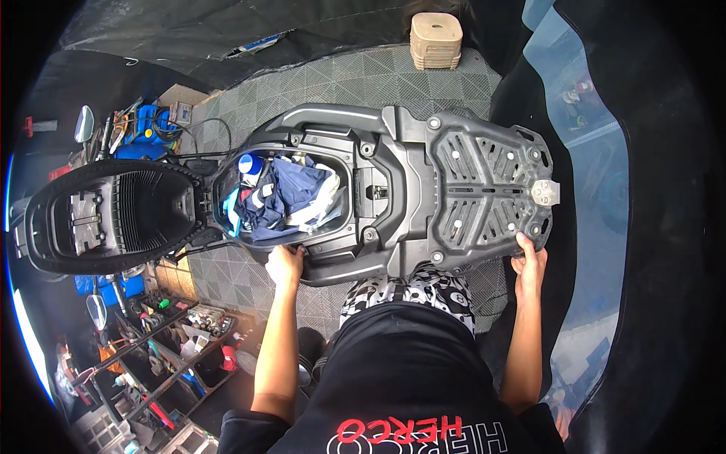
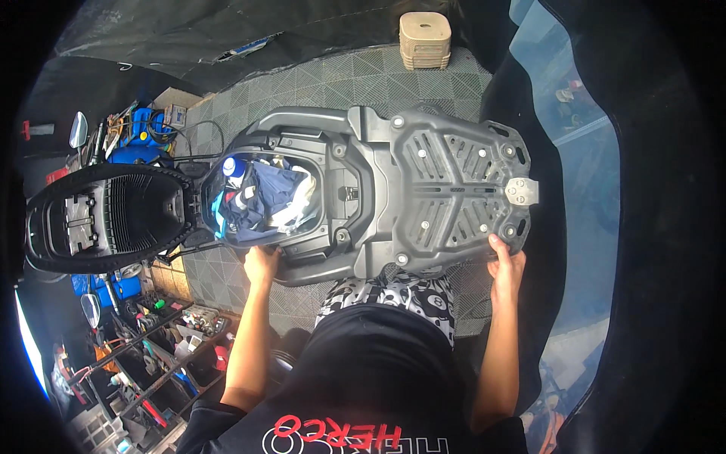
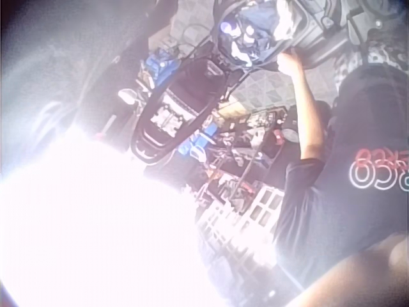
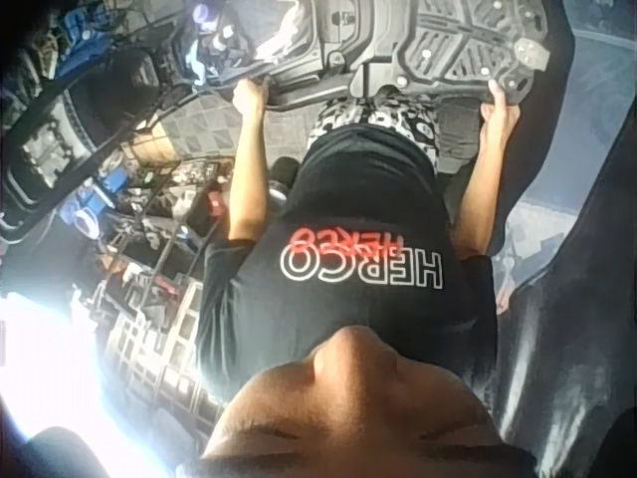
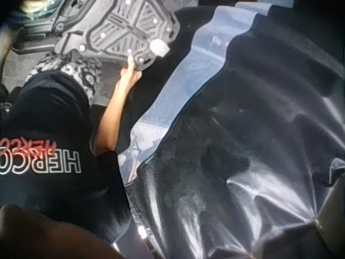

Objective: The person fits a plastic rear grab rail onto the back of a scooter and then hand-threads several bolts into the mounting holes to secure the part.

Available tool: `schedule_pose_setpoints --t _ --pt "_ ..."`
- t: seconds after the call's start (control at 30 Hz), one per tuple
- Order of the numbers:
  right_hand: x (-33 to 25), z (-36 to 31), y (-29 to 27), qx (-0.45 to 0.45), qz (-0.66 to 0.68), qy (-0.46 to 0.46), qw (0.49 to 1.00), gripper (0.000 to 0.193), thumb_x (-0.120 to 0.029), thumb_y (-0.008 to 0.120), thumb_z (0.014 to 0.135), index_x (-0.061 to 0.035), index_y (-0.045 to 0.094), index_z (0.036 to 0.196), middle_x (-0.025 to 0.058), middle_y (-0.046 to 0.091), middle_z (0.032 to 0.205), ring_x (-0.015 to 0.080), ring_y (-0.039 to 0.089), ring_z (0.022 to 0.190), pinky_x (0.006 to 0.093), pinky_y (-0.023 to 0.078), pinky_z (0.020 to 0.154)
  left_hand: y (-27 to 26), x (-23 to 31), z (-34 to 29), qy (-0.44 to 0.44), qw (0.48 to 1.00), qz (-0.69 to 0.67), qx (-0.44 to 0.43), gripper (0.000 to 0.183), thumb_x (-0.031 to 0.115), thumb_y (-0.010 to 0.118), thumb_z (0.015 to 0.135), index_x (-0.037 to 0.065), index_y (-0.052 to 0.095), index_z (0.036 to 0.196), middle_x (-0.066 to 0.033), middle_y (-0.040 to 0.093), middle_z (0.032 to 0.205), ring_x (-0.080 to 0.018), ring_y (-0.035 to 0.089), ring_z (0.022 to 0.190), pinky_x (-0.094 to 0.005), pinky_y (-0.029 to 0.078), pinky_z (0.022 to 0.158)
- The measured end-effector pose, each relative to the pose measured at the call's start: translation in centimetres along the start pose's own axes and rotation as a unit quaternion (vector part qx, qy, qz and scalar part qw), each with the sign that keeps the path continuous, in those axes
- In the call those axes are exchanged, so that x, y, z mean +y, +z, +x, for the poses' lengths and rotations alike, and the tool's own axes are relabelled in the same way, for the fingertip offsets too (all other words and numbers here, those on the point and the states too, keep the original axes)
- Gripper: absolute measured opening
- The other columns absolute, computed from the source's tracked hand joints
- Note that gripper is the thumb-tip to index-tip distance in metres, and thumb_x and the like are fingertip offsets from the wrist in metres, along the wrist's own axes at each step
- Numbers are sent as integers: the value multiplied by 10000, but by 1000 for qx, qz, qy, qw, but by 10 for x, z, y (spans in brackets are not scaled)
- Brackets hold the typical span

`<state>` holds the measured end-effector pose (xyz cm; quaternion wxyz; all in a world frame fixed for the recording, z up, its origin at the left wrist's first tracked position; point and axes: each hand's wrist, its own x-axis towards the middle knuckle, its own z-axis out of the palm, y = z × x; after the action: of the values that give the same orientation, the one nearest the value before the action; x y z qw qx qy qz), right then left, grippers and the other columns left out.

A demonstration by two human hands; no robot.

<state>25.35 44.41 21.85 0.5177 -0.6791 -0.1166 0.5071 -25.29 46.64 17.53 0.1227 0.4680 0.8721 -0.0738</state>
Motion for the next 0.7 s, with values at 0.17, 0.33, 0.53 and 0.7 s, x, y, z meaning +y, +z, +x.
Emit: schedule_pose_setpoints --t 0.17,0.33,0.53,0.7 --pt "5 2 -5 -3 -4 -10 1000 164 -197 724 883 -83 608 860 -71 512 653 6 296 412 210 194 400 -6 6 -3 -10 1000 15 -6 328 415 838 781 111 717 757 -122 736 802 -315 732 783 -415 563 750" --pt "-1 -2 4 2 -3 -11 1000 156 -186 726 881 -92 608 843 -72 510 654 2 298 412 207 189 399 6 -5 2 -2 1000 1 -11 296 368 853 771 110 709 763 -119 730 803 -315 730 789 -415 559 752" --pt "4 -4 8 25 19 -26 999 180 -180 739 876 -113 590 798 -79 512 646 1 294 409 204 181 395 3 5 -3 -26 999 -24 -9 289 372 841 788 111 719 785 -112 738 821 -322 734 808 -423 556 764" --pt "7 -2 5 16 26 -31 999 179 -183 742 878 -119 592 803 -81 515 642 -1 302 408 205 186 391 -4 9 -1 -40 997 47 -35 369 449 797 813 89 781 896 -180 750 907 -364 735 885 -437 567 815"
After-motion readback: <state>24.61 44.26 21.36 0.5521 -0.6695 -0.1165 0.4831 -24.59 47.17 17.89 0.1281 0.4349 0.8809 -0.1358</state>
